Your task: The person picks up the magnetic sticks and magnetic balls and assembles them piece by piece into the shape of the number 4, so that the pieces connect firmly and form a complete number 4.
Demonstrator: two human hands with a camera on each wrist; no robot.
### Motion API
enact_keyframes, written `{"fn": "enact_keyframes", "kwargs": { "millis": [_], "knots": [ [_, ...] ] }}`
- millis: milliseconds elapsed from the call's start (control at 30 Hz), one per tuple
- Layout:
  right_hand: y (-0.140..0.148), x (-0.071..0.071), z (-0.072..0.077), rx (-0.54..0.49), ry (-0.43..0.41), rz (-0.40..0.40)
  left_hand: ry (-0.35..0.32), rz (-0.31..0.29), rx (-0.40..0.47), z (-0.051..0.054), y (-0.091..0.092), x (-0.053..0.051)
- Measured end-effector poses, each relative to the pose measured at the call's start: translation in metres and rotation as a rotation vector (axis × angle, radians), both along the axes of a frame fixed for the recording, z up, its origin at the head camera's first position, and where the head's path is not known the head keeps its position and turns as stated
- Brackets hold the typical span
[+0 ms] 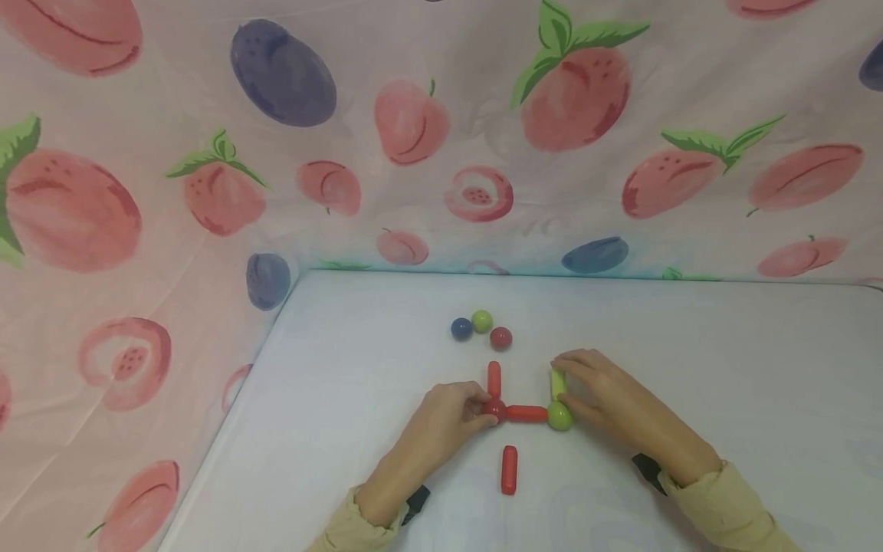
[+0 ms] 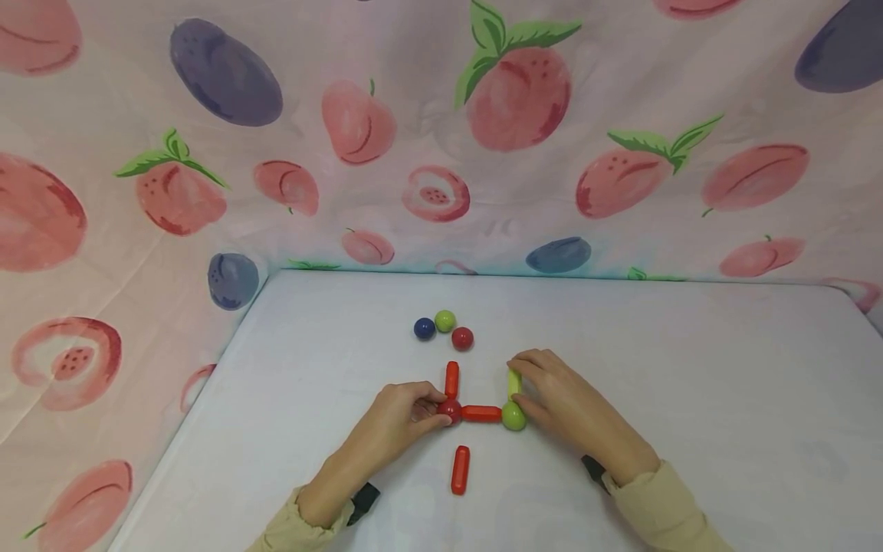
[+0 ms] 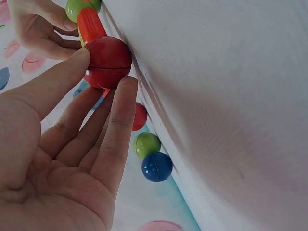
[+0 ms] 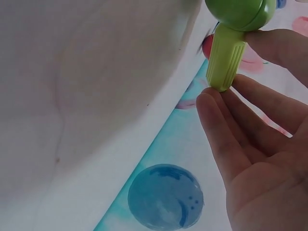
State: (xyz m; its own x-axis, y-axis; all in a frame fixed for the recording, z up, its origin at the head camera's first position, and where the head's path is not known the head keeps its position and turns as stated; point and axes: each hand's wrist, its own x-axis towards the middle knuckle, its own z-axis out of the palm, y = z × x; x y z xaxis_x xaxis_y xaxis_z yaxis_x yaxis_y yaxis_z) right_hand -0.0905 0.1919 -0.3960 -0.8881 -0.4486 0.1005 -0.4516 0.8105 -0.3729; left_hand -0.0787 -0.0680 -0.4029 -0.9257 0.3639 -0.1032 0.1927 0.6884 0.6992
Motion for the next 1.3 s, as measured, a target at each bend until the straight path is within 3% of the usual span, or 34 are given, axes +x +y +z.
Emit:
{"fn": "enact_keyframes", "kwargs": {
  "millis": [867,1300],
  "knots": [
    [0.001,-0.007,-0.01,-0.014,-0.001,0.02,0.013,-0.01,0.002,-0.001,0.0,-0.001],
    [-0.006,-0.013,-0.002,0.015,-0.048,0.012,0.01,-0.009,-0.002,-0.002,0.001,-0.001]
  ]
}}
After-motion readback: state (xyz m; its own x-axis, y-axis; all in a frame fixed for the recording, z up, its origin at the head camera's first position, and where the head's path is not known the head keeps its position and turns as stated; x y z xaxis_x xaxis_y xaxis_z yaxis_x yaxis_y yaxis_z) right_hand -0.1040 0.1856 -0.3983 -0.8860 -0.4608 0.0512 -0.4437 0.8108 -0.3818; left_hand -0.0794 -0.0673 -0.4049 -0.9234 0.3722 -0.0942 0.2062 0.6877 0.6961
